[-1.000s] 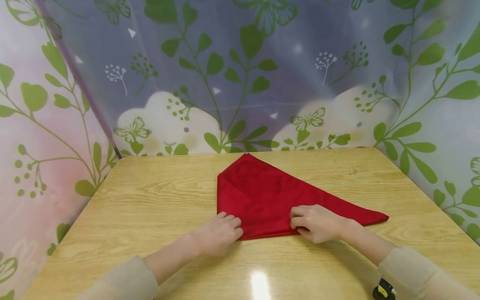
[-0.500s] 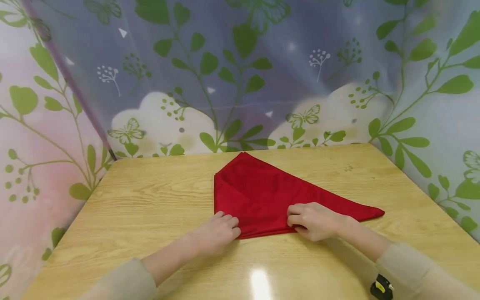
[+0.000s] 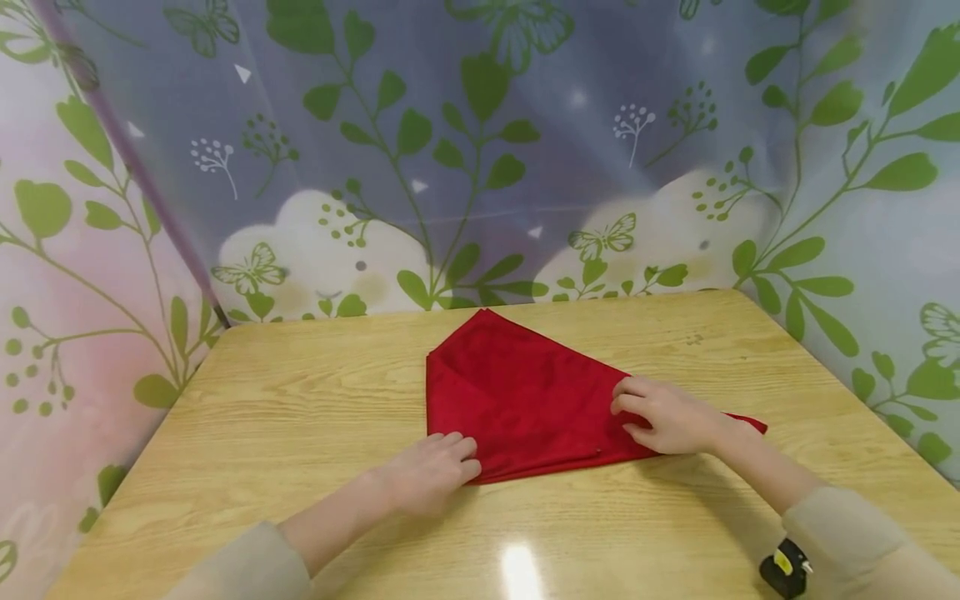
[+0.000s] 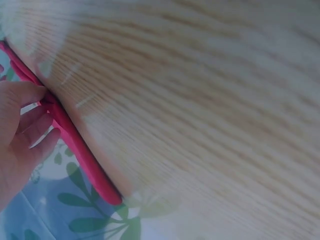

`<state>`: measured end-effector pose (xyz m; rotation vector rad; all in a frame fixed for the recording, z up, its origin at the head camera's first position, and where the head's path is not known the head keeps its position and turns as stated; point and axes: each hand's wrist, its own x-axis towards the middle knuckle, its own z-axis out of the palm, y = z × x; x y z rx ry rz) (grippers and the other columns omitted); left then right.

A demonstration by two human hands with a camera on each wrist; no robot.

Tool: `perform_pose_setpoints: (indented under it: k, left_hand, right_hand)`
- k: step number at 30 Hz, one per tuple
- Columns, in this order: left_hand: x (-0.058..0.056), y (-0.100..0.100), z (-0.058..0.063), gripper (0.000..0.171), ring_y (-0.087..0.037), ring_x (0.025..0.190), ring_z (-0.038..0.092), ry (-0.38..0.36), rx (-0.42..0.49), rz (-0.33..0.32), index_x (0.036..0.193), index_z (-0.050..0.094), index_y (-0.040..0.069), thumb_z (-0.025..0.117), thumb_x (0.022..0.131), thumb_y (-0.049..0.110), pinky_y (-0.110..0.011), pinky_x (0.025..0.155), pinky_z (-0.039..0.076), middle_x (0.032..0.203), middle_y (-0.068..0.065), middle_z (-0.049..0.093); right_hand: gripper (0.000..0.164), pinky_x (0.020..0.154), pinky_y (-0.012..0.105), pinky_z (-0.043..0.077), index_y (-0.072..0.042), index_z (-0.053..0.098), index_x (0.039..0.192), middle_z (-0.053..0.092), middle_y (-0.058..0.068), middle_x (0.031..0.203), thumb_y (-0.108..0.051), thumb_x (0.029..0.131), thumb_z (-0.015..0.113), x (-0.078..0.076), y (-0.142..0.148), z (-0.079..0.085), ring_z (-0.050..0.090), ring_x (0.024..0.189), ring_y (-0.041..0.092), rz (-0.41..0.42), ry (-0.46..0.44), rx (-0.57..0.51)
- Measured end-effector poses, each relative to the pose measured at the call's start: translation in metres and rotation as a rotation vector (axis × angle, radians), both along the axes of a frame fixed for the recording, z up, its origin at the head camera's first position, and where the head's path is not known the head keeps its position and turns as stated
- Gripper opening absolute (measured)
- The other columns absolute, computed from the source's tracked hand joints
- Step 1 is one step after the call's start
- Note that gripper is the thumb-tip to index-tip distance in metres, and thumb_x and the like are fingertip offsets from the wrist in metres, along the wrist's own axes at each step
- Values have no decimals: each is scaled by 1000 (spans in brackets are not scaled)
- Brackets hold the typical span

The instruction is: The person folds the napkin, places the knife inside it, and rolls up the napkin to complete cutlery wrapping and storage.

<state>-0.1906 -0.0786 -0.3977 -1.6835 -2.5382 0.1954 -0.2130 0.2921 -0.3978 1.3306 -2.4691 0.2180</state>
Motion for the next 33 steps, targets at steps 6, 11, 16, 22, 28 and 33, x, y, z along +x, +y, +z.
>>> perform_pose_setpoints:
  k: [6,11,16,22,28,33]
  left_hand:
    - [-2,-3,1,11,-13,73,40,14,7,-35,85,56,14,62,79,7,-22,63,34,82,2,44]
    - [-3,-3,2,9,-13,76,42,73,-38,-70,87,56,16,63,81,14,-22,62,34,85,3,46]
    - [-3,-1,1,5,-13,75,43,124,-71,-92,86,54,16,59,84,18,-24,63,35,86,2,47]
    - [-4,0,-2,6,-14,78,44,151,-66,-88,90,54,17,55,87,22,-25,64,35,89,2,48]
    - [-6,0,-4,6,-15,77,42,132,-61,-74,91,55,17,56,85,21,-24,64,36,90,3,49]
    - [-8,0,-7,8,-14,75,40,101,-57,-85,90,55,16,58,84,20,-23,65,37,90,3,49]
  right_hand:
    - [27,68,34,49,-11,62,86,54,2,93,-1,65,75,-1,27,3,56,80,18,-86,20,-16]
    - [25,62,32,47,-14,61,82,52,-2,85,-3,64,74,2,50,5,54,73,15,-170,41,3]
    - [19,62,34,47,-11,62,82,52,-3,82,-4,68,73,9,67,8,53,71,16,-280,-46,41]
    - [14,65,38,47,-8,61,90,54,2,87,-11,78,69,14,81,17,55,74,19,-472,-232,109]
    - [14,60,34,43,-4,57,85,51,2,77,-14,81,65,16,94,22,48,65,14,-577,-406,158]
    - [16,59,33,40,-2,56,86,49,1,73,-10,76,68,18,103,25,45,64,14,-565,-500,176]
